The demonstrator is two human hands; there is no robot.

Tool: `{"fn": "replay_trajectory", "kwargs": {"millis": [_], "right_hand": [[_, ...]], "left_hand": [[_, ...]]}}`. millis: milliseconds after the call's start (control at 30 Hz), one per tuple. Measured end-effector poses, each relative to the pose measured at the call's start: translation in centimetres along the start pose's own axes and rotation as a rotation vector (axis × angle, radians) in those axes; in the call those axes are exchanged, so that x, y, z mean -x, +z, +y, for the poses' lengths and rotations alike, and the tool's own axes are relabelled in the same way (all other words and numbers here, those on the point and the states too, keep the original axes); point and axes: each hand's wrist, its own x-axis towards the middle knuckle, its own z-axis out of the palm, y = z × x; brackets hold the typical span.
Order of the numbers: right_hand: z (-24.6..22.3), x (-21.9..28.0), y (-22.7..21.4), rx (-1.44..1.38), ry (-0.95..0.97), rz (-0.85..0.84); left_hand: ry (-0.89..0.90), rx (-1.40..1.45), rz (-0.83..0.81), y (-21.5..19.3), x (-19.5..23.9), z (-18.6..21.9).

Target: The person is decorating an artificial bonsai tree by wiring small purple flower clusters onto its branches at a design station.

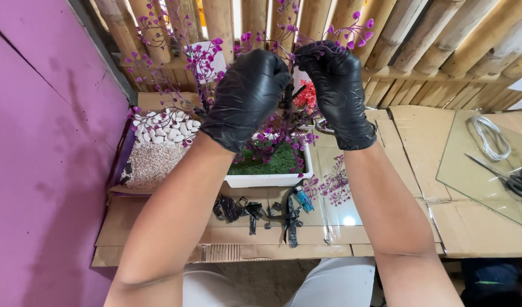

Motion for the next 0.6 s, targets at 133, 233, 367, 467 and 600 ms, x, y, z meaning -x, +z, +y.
{"fn": "replay_trajectory", "kwargs": {"millis": [133, 233, 367, 467, 600], "right_hand": [[-0.5, -0.1, -0.2, 0.012, 0.014, -0.032], [0.1, -0.1, -0.5, -0.090, 0.053, -0.043], [-0.5, -0.2, -0.7, -0.038, 0.021, -0.090], [-1.3, -0.2, -0.7, 0.057, -0.022, -0.124], [-0.2, -0.4, -0.7, 0.020, -0.008, -0.094]], "left_hand": [[0.135, -0.093, 0.113, 1.6, 0.5, -1.3], [0.097, -0.071, 0.103, 1.7, 0.0, -1.1], [0.033, -0.030, 0.082, 1.8, -0.6, -0.9], [-0.035, -0.041, 0.065, 2.2, -0.8, -1.1], [-0.175, 0.041, -0.019, 1.9, -1.4, -0.7]]}}
